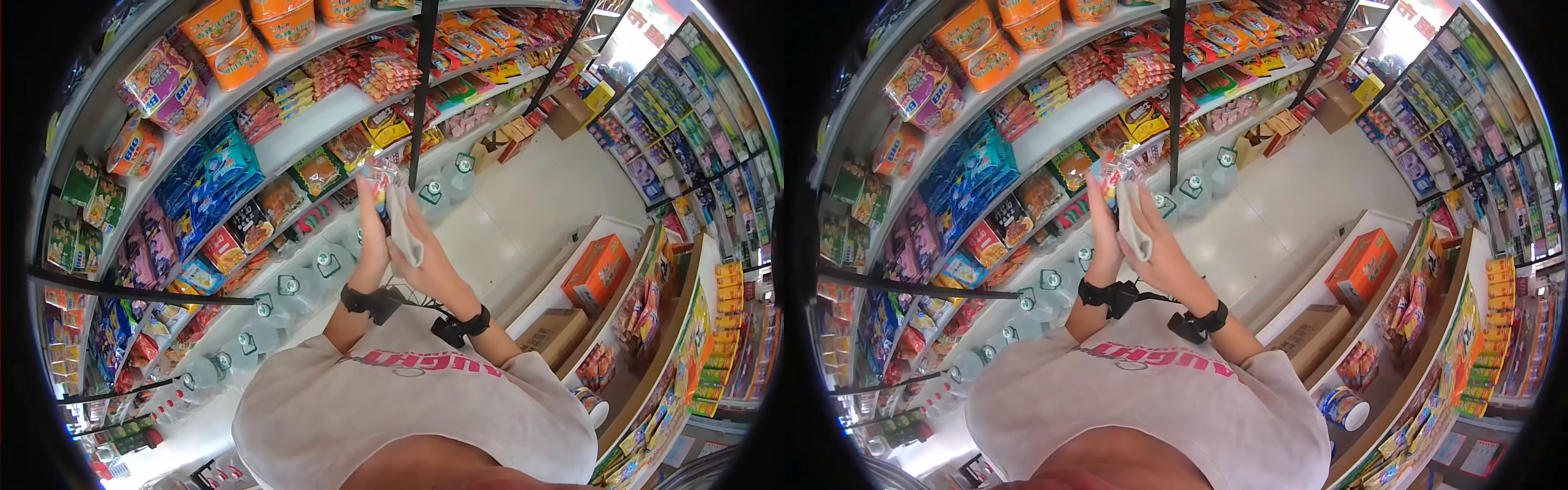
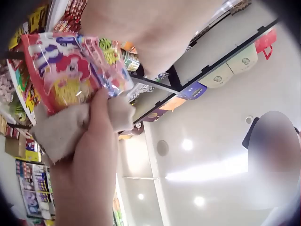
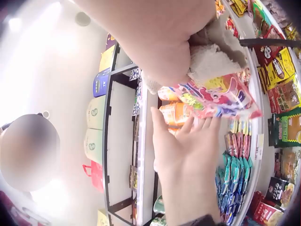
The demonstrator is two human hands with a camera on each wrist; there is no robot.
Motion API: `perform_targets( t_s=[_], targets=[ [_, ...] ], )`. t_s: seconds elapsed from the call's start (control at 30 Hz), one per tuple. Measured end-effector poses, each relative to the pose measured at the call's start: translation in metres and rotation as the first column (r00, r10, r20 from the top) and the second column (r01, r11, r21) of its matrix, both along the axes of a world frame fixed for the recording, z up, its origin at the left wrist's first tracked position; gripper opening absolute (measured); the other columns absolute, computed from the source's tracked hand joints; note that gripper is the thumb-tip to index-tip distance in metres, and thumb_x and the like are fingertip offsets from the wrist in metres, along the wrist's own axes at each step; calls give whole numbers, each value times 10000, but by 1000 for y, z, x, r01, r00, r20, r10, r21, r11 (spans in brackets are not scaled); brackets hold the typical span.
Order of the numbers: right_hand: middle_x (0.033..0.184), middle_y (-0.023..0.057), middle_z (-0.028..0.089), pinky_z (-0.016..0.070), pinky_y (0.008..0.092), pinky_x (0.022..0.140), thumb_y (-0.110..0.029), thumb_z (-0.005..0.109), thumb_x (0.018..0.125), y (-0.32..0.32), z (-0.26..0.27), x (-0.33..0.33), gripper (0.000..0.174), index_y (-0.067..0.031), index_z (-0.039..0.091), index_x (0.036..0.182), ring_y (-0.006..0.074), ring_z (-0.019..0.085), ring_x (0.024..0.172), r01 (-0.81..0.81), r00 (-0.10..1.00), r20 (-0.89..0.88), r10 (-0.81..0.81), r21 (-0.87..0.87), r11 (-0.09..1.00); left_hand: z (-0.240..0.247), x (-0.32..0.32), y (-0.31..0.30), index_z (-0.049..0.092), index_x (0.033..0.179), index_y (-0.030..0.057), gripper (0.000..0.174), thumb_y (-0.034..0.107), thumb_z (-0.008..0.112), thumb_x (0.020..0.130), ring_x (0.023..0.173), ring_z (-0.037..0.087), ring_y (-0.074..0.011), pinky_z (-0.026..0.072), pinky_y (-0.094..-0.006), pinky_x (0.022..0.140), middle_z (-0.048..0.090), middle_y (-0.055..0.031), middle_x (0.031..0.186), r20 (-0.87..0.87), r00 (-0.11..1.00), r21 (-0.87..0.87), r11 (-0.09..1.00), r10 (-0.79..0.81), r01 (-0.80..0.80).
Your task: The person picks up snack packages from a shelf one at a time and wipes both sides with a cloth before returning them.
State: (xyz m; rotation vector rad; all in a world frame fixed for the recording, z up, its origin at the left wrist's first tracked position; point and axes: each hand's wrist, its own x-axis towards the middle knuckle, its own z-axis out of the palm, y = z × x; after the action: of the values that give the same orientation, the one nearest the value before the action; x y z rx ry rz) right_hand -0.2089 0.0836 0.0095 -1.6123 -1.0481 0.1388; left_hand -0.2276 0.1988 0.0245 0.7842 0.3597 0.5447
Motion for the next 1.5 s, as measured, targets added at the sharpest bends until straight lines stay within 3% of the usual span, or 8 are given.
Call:
perform_targets(
  t_s=[0.2, 0.53, 0.8, 0.93, 1.13, 1.27, 1.43, 1.5],
  targets=[
    [1621, 241, 183, 178, 471, 1199, -173, 595, 958, -2, 30, 7, 604, 15, 383, 1492, 409, 131, 1514, 98, 968, 232, -94, -6, 995, -8, -2, -3, 440, 1436, 55, 616, 533, 373, 1054, 1181, 564, -175, 429, -333, 1037, 570, -75, 1323, 85, 995, 28, 998, -51, 49],
    [1468, 197, 465, 320, 344, 1127, -164, 557, 997, -17, 15, 27, 497, 59, 442, 1426, 263, 408, 1389, 326, 876, -444, -186, 262, 908, -20, -2, 6, 519, 1317, 20, 504, 447, 430, 1065, 1064, 628, -145, 483, -307, 932, 630, -75, 1218, 37, 999, 40, 999, 14, -16],
    [1490, 168, 473, 234, 491, 1183, -224, 642, 919, -3, 16, 20, 507, 7, 545, 1360, 357, 355, 1437, 171, 932, 316, -176, 43, 984, -18, -3, -20, 389, 1460, 76, 702, 622, 344, 1020, 1246, 575, -233, 448, -375, 1072, 518, -128, 1411, 63, 974, -78, 972, -217, 222],
    [1411, 119, 553, 220, 514, 1187, -264, 637, 920, -7, 27, 10, 461, -11, 599, 1303, 339, 375, 1424, 34, 933, 360, -22, -27, 999, -24, -16, -9, 407, 1442, 110, 724, 676, 329, 996, 1229, 591, -228, 496, -402, 1024, 549, -126, 1364, 25, 966, -123, 958, -257, 258],
    [1288, 141, 611, 193, 561, 1183, -257, 620, 937, -17, 30, 36, 365, -7, 644, 1203, 360, 441, 1360, 339, 848, 425, -317, 24, 940, -34, -7, -22, 454, 1389, 54, 651, 590, 419, 1020, 1052, 643, -130, 538, -291, 880, 609, -85, 1260, -59, 929, -3, 931, -365, 365],
    [1216, 186, 627, 327, 470, 1111, -274, 593, 978, -32, 17, 65, 321, 9, 666, 1111, 333, 530, 1259, 525, 838, 130, -530, 76, 848, -21, -8, -30, 576, 1278, 50, 538, 517, 489, 1024, 931, 663, -106, 543, -269, 823, 662, -51, 1131, -128, 929, 71, 931, -346, 357],
    [1057, 77, 667, 478, 286, 864, -298, 578, 1016, -47, 4, 65, 356, 26, 652, 1141, 142, 604, 989, 325, 819, -529, -224, 105, 940, -16, -1, -26, 601, 1225, 23, 466, 438, 547, 1020, 955, 674, -132, 555, -295, 806, 670, -68, 1121, -41, 987, -19, 988, -156, 155],
    [1010, 24, 657, 476, 270, 818, -284, 588, 1015, -49, -2, 56, 343, 22, 645, 1158, 101, 572, 923, 231, 854, -497, -154, 96, 968, -9, 3, -23, 603, 1214, 20, 450, 423, 547, 1023, 951, 679, -139, 558, -300, 804, 675, -73, 1120, 1, 999, -45, 998, -33, 33]
  ],
)
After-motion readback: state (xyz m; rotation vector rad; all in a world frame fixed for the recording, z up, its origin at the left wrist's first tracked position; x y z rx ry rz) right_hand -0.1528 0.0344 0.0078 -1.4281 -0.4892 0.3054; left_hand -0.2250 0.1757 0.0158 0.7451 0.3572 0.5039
